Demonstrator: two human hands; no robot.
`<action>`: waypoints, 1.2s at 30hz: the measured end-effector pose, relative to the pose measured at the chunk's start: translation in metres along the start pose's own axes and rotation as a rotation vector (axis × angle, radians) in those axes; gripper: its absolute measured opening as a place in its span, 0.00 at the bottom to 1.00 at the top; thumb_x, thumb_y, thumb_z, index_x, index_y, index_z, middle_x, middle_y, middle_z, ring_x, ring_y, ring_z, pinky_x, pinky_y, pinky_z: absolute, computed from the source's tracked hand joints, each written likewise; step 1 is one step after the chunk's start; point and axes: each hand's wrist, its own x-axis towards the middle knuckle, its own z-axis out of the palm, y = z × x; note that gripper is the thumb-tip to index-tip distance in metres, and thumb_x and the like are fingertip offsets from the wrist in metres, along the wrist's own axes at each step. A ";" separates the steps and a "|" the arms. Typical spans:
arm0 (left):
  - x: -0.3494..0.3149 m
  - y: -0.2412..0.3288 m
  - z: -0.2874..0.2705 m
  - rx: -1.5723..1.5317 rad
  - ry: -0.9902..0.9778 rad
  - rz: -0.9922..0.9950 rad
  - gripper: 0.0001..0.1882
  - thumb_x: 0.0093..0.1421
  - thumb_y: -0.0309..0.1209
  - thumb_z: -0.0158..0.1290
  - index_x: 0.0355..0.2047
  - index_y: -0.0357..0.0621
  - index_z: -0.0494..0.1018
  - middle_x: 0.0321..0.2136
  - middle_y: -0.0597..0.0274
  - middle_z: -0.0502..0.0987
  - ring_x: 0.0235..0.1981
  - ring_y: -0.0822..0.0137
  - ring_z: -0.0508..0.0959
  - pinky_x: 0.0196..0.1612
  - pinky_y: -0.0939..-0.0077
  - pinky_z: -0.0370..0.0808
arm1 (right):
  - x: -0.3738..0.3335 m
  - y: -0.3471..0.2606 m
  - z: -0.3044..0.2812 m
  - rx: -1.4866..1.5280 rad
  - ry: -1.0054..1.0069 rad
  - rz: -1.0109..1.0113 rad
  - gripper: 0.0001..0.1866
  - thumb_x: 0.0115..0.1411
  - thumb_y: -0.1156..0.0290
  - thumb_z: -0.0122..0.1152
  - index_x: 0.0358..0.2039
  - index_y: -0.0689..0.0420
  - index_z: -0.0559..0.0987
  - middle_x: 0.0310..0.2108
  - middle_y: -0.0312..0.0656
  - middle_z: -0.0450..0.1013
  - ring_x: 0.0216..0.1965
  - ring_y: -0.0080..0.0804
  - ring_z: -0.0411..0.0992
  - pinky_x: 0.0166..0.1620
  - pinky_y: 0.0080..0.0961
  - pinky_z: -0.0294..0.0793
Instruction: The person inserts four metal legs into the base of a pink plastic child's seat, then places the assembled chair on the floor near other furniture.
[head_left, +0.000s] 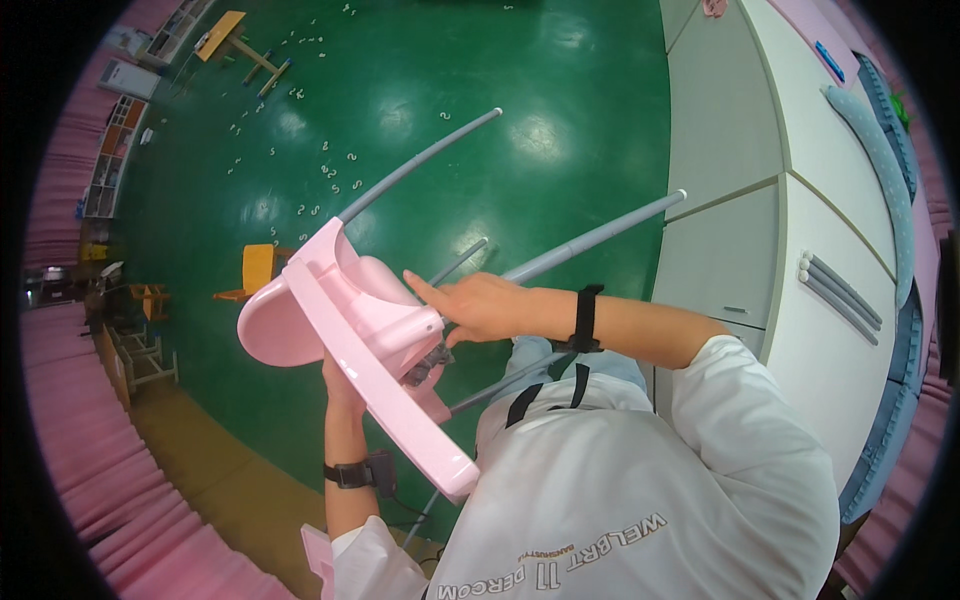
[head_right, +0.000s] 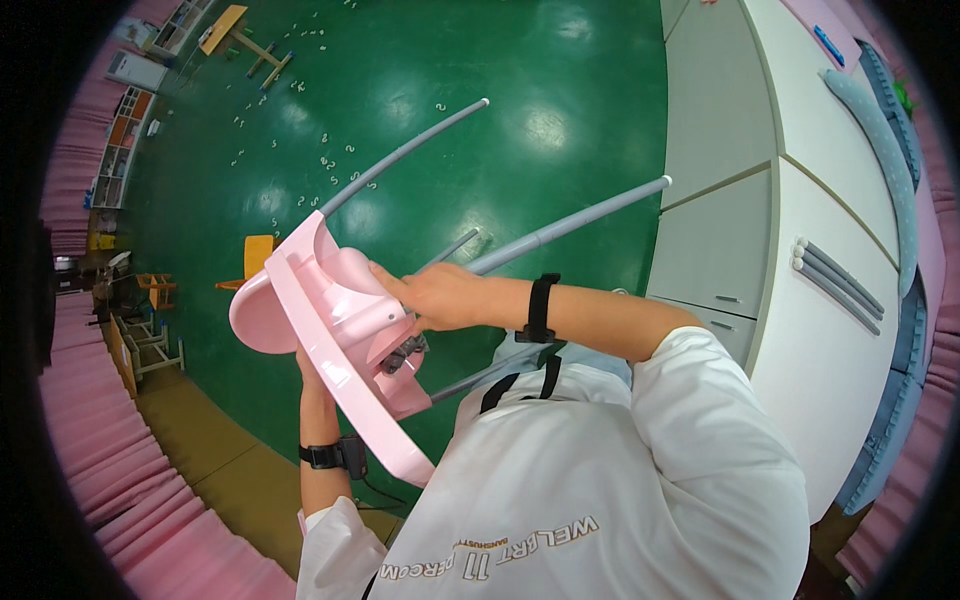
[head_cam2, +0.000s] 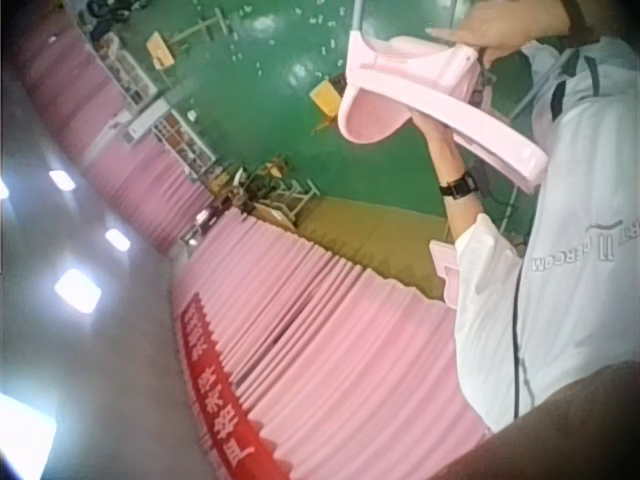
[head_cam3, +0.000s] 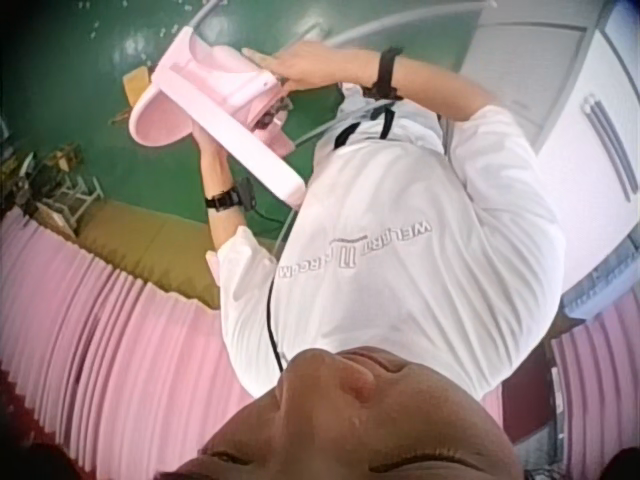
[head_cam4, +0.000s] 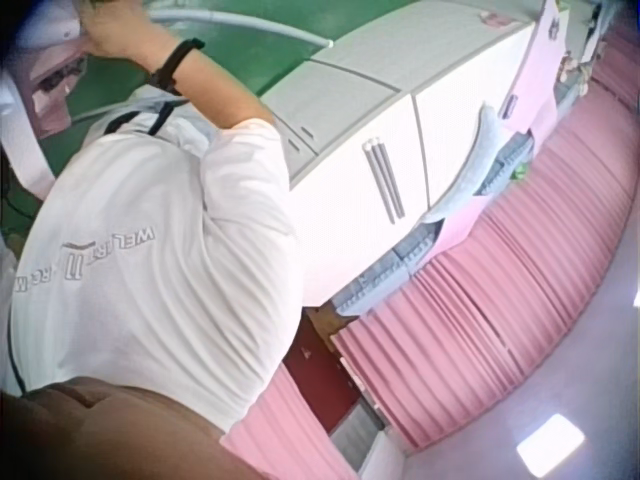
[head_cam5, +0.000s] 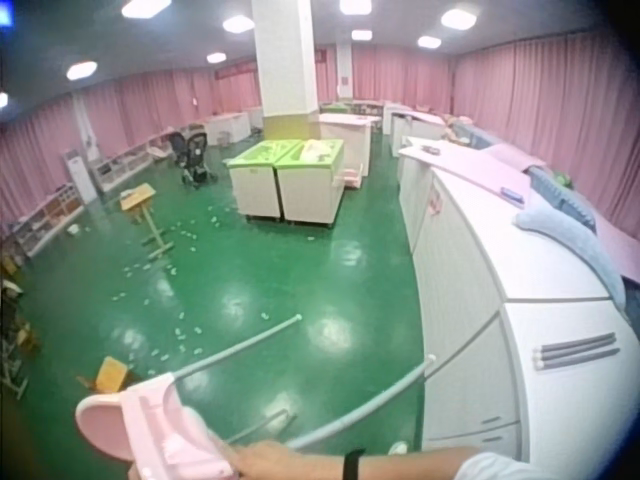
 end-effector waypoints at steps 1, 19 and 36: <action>-0.001 -0.002 -0.003 0.000 0.000 0.000 0.30 0.67 0.46 0.34 0.62 0.38 0.53 0.56 0.51 0.64 0.55 0.56 0.68 0.57 0.64 0.67 | 0.000 -0.003 -0.001 0.003 0.016 0.010 0.52 0.49 0.63 0.67 0.65 0.61 0.44 0.34 0.54 0.73 0.30 0.53 0.72 0.32 0.42 0.71; 0.020 0.008 0.022 0.040 0.002 -0.080 0.37 0.65 0.57 0.33 0.63 0.38 0.51 0.56 0.52 0.64 0.55 0.58 0.68 0.57 0.65 0.68 | -0.022 -0.014 -0.003 0.084 0.407 0.082 0.27 0.48 0.75 0.57 0.52 0.58 0.70 0.41 0.48 0.72 0.41 0.47 0.69 0.44 0.37 0.70; 0.126 0.022 0.080 0.340 -0.229 -0.085 0.35 0.65 0.56 0.36 0.58 0.36 0.61 0.49 0.55 0.71 0.48 0.64 0.72 0.51 0.72 0.70 | -0.040 -0.102 -0.038 1.416 0.390 0.610 0.20 0.46 0.72 0.63 0.40 0.67 0.75 0.37 0.43 0.73 0.39 0.30 0.71 0.42 0.25 0.70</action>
